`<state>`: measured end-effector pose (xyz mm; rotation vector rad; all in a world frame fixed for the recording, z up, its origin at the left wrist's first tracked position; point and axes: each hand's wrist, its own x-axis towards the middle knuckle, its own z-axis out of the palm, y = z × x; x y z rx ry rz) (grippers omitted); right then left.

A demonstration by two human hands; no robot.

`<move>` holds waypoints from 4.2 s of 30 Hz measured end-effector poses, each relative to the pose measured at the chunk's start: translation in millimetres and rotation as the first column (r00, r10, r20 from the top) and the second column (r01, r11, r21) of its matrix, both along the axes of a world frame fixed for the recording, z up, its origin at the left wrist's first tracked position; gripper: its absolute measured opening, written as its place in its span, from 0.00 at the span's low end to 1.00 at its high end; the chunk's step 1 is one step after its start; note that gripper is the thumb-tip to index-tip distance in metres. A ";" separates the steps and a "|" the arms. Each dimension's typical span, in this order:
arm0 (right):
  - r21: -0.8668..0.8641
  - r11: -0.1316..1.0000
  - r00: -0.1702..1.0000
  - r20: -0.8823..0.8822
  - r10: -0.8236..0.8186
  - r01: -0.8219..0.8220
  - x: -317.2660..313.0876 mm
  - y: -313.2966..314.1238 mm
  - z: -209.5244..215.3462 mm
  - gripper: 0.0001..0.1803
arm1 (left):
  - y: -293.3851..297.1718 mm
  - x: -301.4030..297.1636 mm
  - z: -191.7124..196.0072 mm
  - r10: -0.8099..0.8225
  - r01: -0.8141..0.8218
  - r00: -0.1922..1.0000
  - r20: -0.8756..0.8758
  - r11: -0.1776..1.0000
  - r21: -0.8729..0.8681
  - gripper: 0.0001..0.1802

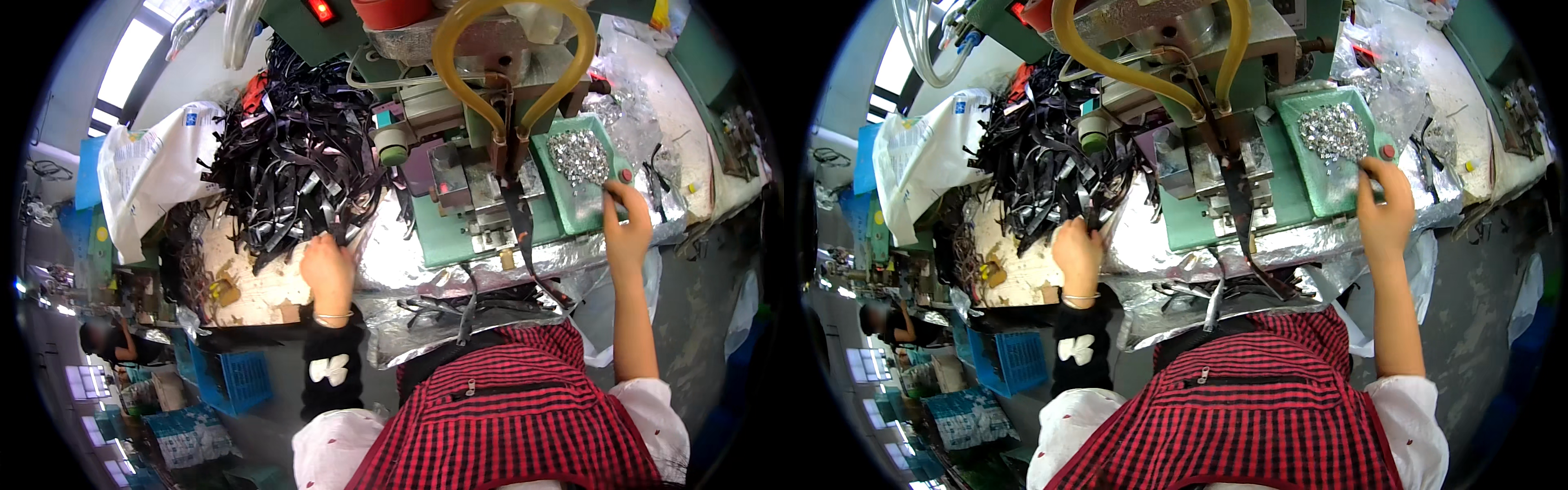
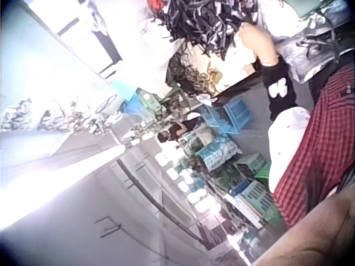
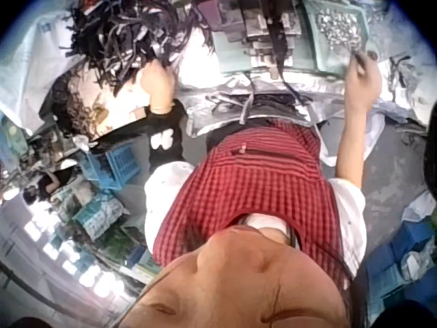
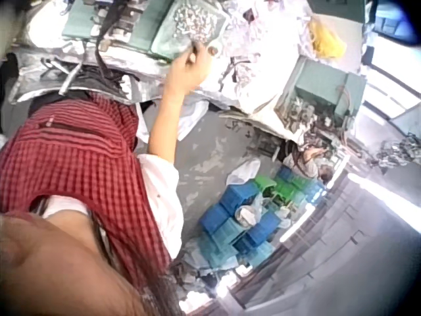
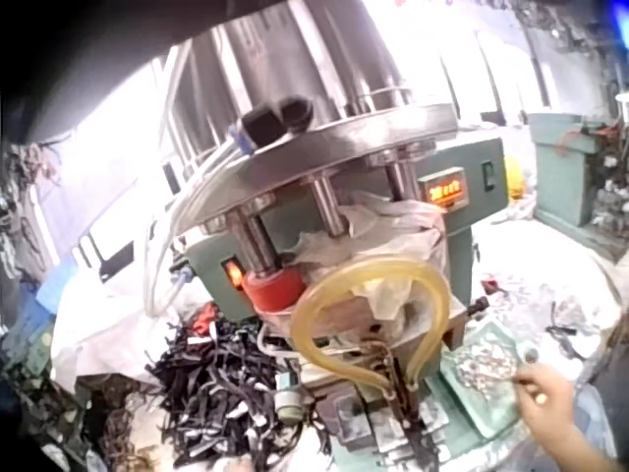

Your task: The person repeatedly picks small metal pins from a green tray and inserts them into black plastic strips using a press machine. The assembled pieces are placed on the work surface. The process is continuous and repetitive throughout the clip.

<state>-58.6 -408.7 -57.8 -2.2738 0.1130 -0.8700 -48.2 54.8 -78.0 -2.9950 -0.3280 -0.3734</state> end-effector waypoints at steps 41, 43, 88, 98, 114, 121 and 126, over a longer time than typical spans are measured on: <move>0.597 0.791 0.987 0.156 0.049 -0.134 41.0 -3.2 46.1 0.18 | -187.7 -1.9 112.5 -0.794 0.975 0.076 0.604 0.186 0.122 0.15; 0.427 0.899 0.995 0.062 0.081 -0.099 39.8 -17.8 14.7 0.16 | -189.8 -2.3 113.2 -0.791 0.977 0.079 0.607 0.181 0.109 0.15; 0.354 0.852 0.922 0.182 0.341 -0.386 40.3 109.8 72.7 0.17 | -23.6 2.7 22.5 -0.062 0.243 0.970 0.235 0.245 -0.938 0.07; 0.643 0.605 0.869 0.215 0.445 -0.469 19.4 122.0 96.8 0.28 | -143.6 -6.0 179.9 -0.135 0.825 0.564 0.815 0.140 -0.548 0.06; 0.054 0.977 0.970 -0.124 0.209 -0.204 11.4 11.4 13.4 0.11 | -193.2 0.6 102.2 -0.771 0.973 0.097 0.629 0.206 0.102 0.19; 0.028 0.998 0.982 -0.177 0.067 -0.063 18.8 -8.4 16.6 0.08 | -193.8 0.8 100.7 -0.730 0.976 0.116 0.674 0.209 0.058 0.18; -0.268 0.963 0.989 -0.147 -0.012 -0.028 18.8 11.4 1.9 0.07 | -189.8 -2.0 91.7 -0.705 0.974 0.159 0.692 0.227 0.008 0.19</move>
